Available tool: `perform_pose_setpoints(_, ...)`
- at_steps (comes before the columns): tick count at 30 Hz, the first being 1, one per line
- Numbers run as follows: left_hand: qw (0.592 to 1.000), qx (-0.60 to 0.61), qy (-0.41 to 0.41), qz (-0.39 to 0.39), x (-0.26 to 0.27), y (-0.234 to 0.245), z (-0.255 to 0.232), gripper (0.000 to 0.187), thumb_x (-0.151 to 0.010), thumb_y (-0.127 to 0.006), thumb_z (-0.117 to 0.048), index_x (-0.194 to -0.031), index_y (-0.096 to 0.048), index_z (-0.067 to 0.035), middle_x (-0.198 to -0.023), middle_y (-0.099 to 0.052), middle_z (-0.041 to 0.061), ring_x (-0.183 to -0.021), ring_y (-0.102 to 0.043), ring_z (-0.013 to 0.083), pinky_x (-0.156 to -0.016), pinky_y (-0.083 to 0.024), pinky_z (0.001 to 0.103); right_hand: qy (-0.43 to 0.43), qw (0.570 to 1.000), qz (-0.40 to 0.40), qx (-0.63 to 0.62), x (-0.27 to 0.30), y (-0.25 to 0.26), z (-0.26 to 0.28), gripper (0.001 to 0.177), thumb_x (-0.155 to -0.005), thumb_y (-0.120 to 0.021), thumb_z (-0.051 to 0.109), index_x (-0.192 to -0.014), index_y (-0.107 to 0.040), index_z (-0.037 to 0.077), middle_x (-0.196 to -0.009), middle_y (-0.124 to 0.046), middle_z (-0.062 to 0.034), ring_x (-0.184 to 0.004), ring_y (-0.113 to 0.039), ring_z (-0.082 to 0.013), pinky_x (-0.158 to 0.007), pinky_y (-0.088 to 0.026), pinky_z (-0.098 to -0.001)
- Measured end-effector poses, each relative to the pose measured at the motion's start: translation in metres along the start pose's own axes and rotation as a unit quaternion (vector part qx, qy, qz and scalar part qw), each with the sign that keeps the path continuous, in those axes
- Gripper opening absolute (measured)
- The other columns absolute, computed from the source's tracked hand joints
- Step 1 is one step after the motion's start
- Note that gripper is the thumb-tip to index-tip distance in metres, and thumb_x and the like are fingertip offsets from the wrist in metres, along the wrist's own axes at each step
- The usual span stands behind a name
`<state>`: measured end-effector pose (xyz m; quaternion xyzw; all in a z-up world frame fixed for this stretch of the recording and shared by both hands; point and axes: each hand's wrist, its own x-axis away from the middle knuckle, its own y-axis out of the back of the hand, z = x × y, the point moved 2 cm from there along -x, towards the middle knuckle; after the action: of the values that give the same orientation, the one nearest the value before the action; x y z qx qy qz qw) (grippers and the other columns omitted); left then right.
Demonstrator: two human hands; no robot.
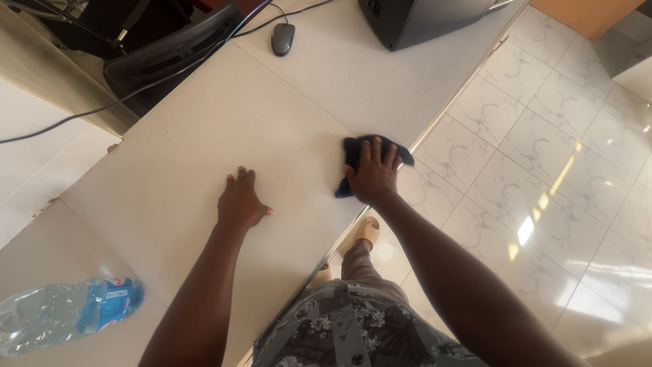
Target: Wiping down a countertop using a cleaning cloth and a spray bottle of solution.
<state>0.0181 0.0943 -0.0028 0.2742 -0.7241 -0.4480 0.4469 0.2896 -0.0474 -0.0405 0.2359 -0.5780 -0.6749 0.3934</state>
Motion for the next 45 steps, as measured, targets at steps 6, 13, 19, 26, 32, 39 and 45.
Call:
perform_pose_setpoints(6,1.0,-0.015,0.018,0.019,0.002,0.008,-0.01,0.109,-0.072,-0.095,-0.031,-0.157,-0.032,-0.009,-0.171,-0.021,0.01,-0.156,-0.022,0.0374,-0.112,-0.043,0.059,0.031,0.992,0.035,0.119,0.05,-0.031,0.025,0.081,-0.104,-0.046,0.051,-0.158,-0.02,-0.003,-0.165,-0.016,-0.03,-0.145,-0.017,-0.0601,-0.114,-0.021,-0.0714)
perform_pose_setpoints(13,1.0,-0.019,-0.008,0.009,-0.002,0.0,0.0,0.107,-0.075,-0.092,-0.034,-0.157,-0.03,-0.008,-0.17,-0.021,0.011,-0.154,-0.023,0.0382,-0.111,-0.042,0.061,0.051,0.998,0.031,0.019,0.028,0.026,0.011,0.078,-0.098,-0.053,0.05,-0.157,-0.029,0.004,-0.166,-0.024,-0.0222,-0.152,-0.021,-0.0492,-0.122,-0.027,-0.0592)
perform_pose_setpoints(19,0.995,0.062,-0.019,-0.07,-0.043,0.001,0.043,0.113,-0.074,-0.09,-0.047,-0.165,-0.032,-0.012,-0.169,-0.035,0.011,-0.156,-0.036,0.0348,-0.128,-0.038,0.057,-0.059,0.996,0.044,0.045,0.047,0.001,0.007,0.083,-0.103,-0.053,0.048,-0.159,-0.027,-0.009,-0.165,-0.027,-0.0294,-0.151,-0.026,-0.0501,-0.118,-0.035,-0.0578)
perform_pose_setpoints(26,0.996,0.014,0.053,0.069,-0.05,0.039,0.028,0.139,-0.065,-0.098,-0.044,-0.166,-0.005,-0.022,-0.174,0.008,0.007,-0.159,0.007,0.04,-0.118,-0.015,0.075,0.177,0.983,0.048,0.005,0.029,0.015,0.023,0.075,-0.094,-0.058,0.048,-0.159,-0.033,0.018,-0.17,-0.022,-0.006,-0.156,-0.01,-0.0443,-0.124,-0.011,-0.0586)
perform_pose_setpoints(32,0.996,0.008,0.059,0.065,-0.05,0.04,0.028,0.14,-0.062,-0.099,-0.043,-0.166,-0.009,-0.023,-0.175,0.004,0.007,-0.16,0.002,0.0416,-0.117,-0.02,0.077,0.014,0.999,0.028,0.007,-0.009,0.019,0.009,0.082,-0.097,-0.055,0.053,-0.16,-0.025,0.01,-0.169,-0.016,-0.0147,-0.153,-0.007,-0.0499,-0.123,-0.014,-0.0581)
perform_pose_setpoints(39,0.994,0.002,0.08,0.067,-0.054,0.043,0.025,0.143,-0.058,-0.102,-0.04,-0.166,-0.009,-0.026,-0.176,0.002,0.003,-0.16,-0.001,0.0389,-0.115,-0.024,0.078,0.127,0.989,0.024,0.077,0.008,-0.014,0.047,0.072,-0.104,-0.047,0.044,-0.162,-0.025,0.006,-0.17,-0.018,-0.0184,-0.151,-0.015,-0.0526,-0.121,-0.023,-0.0601)
perform_pose_setpoints(45,0.995,-0.015,0.071,0.067,-0.052,0.047,0.023,0.144,-0.058,-0.101,-0.044,-0.166,-0.008,-0.026,-0.175,0.001,0.005,-0.159,-0.004,0.0409,-0.114,-0.03,0.075,0.095,0.992,0.076,0.013,-0.033,0.042,0.046,0.076,-0.097,-0.052,0.052,-0.16,-0.025,0.019,-0.17,-0.016,-0.0054,-0.154,-0.007,-0.0495,-0.121,-0.019,-0.0616)
